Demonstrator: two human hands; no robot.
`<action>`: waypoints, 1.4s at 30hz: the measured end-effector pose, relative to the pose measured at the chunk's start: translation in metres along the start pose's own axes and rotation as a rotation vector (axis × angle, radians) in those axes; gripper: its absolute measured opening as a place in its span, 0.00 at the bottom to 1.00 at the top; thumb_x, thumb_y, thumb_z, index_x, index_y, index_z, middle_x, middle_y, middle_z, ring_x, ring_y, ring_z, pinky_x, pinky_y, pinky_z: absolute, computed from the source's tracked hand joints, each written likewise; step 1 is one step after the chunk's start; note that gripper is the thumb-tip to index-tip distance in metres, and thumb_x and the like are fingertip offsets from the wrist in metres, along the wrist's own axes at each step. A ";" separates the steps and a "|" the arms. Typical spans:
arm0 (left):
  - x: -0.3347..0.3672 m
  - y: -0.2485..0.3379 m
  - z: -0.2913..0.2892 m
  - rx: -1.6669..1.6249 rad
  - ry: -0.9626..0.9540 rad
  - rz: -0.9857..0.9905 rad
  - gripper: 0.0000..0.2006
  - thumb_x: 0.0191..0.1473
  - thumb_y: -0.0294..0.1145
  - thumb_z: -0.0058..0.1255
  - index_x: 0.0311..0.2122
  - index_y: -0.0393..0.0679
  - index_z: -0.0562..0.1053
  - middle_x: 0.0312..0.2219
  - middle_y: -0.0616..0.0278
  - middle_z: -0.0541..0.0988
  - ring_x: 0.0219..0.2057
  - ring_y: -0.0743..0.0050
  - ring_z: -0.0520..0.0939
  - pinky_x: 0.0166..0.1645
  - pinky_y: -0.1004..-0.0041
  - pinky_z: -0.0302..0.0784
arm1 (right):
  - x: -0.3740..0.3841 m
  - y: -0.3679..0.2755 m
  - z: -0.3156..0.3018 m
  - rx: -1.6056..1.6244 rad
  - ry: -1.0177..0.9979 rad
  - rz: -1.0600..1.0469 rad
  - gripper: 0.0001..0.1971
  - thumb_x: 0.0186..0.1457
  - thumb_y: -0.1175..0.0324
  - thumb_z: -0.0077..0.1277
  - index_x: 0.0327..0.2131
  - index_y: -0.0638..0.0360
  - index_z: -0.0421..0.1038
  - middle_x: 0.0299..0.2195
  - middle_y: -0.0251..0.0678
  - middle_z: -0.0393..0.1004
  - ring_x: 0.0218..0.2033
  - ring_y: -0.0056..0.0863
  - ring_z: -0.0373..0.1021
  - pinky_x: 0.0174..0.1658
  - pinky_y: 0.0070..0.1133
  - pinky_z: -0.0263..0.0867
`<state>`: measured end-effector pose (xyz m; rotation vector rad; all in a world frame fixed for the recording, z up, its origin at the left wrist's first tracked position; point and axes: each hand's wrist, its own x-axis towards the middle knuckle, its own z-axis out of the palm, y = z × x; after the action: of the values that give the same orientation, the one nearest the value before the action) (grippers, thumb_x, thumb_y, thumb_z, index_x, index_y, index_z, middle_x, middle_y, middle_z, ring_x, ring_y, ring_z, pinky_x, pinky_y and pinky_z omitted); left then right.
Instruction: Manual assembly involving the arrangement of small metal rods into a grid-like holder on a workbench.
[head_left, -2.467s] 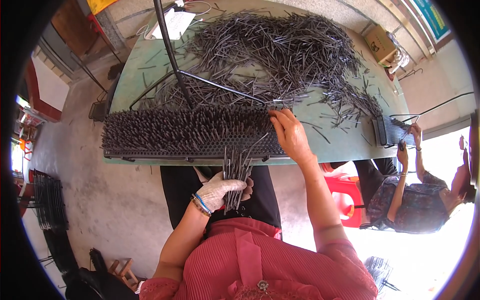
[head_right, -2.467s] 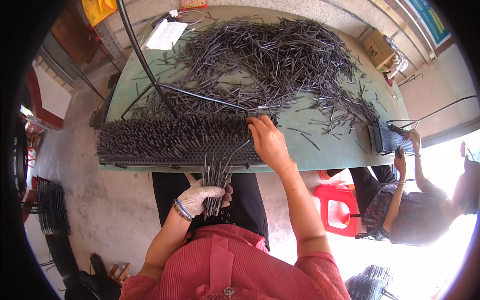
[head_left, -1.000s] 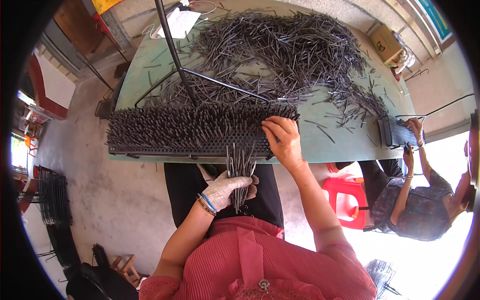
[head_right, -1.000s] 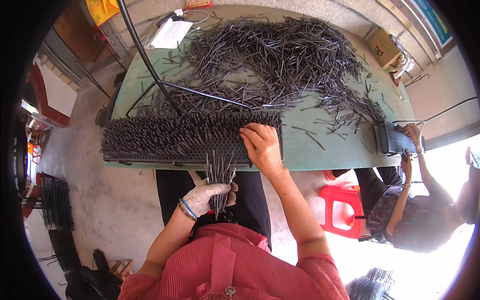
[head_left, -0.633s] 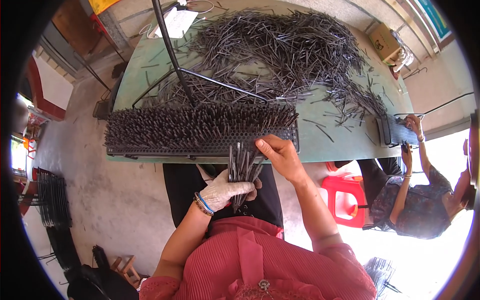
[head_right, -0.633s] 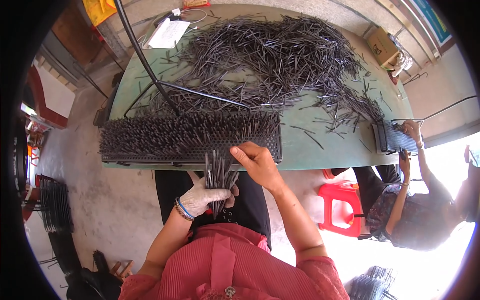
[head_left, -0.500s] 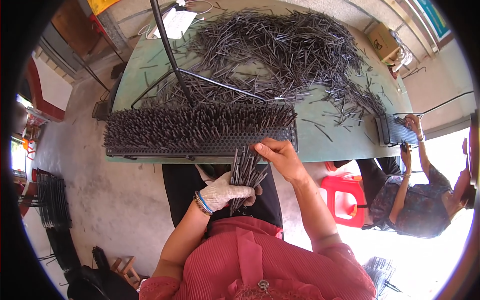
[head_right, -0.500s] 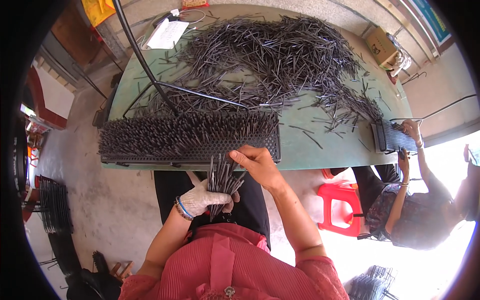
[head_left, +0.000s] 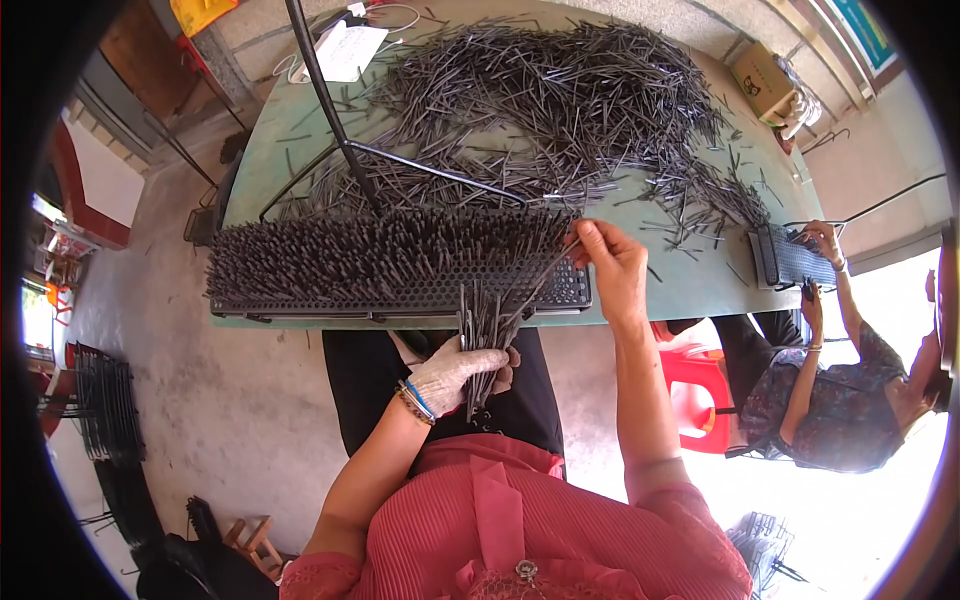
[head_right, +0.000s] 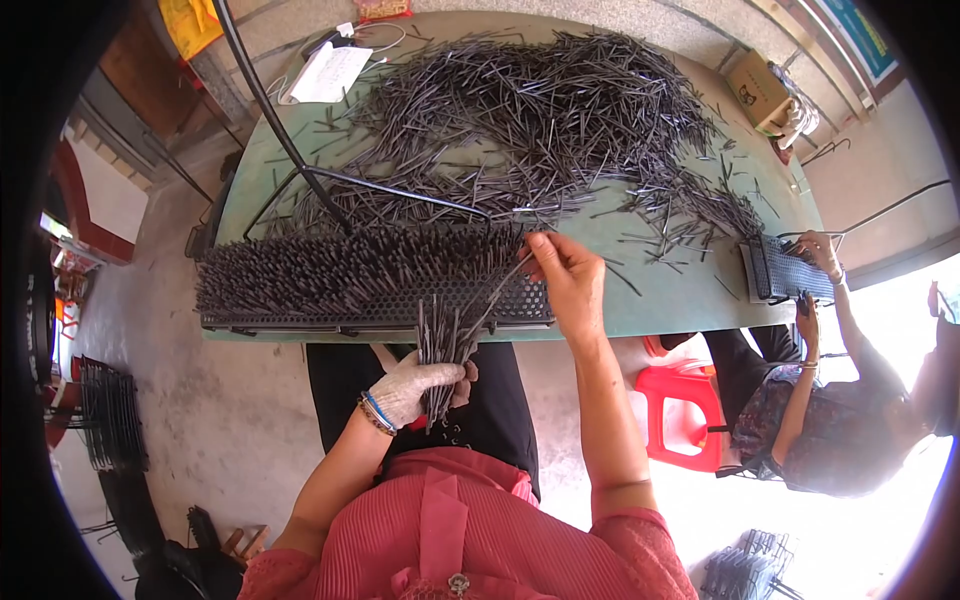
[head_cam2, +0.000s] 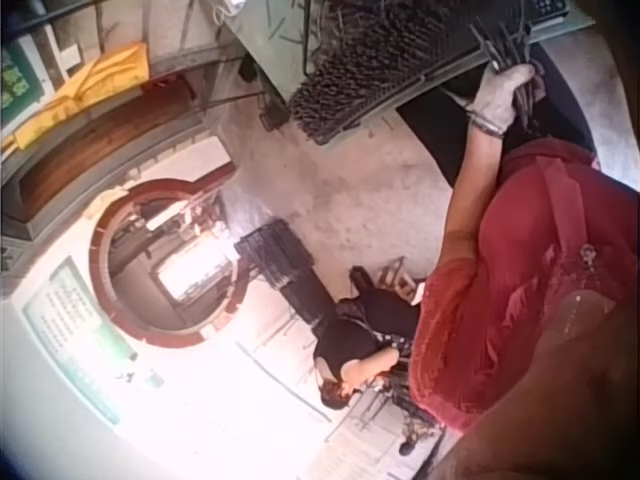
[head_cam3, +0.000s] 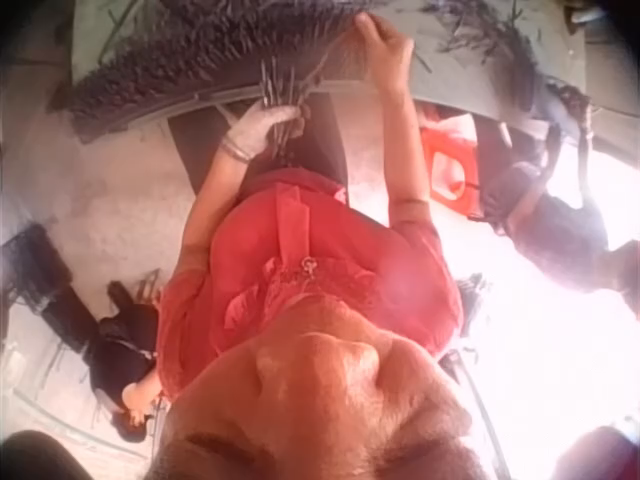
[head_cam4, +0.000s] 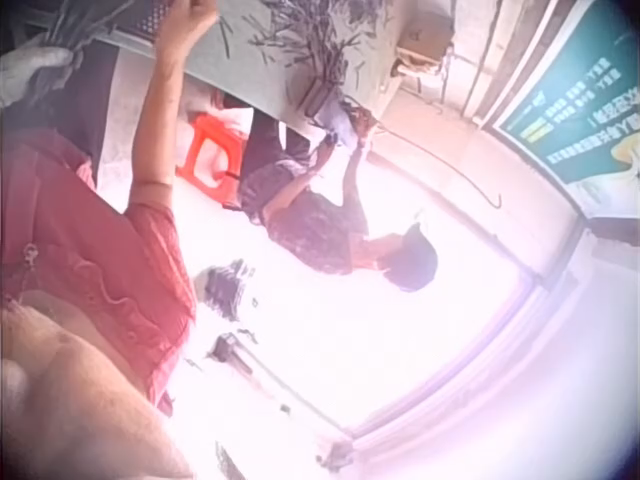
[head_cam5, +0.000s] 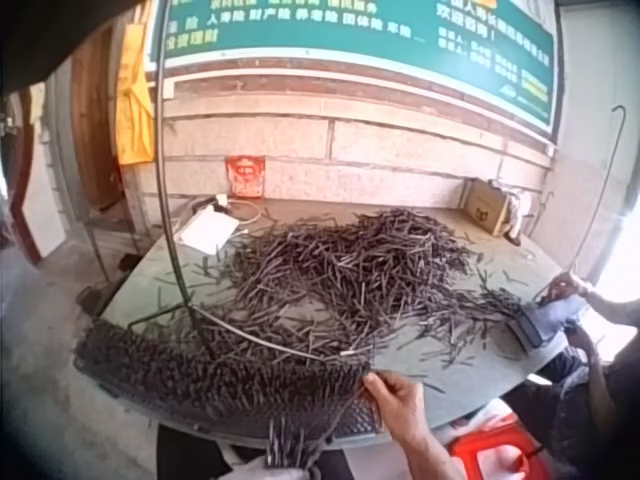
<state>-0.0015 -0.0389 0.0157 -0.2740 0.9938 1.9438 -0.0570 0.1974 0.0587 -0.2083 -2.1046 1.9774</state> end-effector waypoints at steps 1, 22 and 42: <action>0.001 0.000 -0.001 0.001 0.001 -0.001 0.13 0.52 0.25 0.52 0.44 0.37 0.72 0.34 0.57 0.79 0.30 0.71 0.80 0.37 0.69 0.80 | 0.002 -0.003 0.000 -0.019 0.033 -0.037 0.13 0.61 0.67 0.50 0.39 0.71 0.75 0.29 0.34 0.77 0.27 0.16 0.70 0.32 0.15 0.66; -0.005 -0.001 -0.016 0.037 -0.031 0.003 0.19 0.51 0.25 0.53 0.49 0.37 0.69 0.36 0.55 0.78 0.33 0.69 0.81 0.39 0.65 0.81 | 0.004 0.023 0.018 -0.584 0.095 -0.589 0.06 0.53 0.73 0.55 0.35 0.62 0.76 0.31 0.37 0.74 0.31 0.33 0.71 0.37 0.25 0.65; -0.031 0.021 -0.025 0.104 0.004 0.071 0.16 0.49 0.23 0.53 0.46 0.36 0.71 0.33 0.56 0.79 0.30 0.71 0.81 0.35 0.74 0.80 | -0.034 0.021 0.022 -0.866 -0.584 -0.728 0.14 0.48 0.73 0.54 0.42 0.59 0.73 0.40 0.38 0.70 0.40 0.35 0.67 0.45 0.28 0.63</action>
<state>-0.0055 -0.0819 0.0271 -0.1857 1.1169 1.9483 -0.0314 0.1688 0.0343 0.9523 -2.6901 0.6820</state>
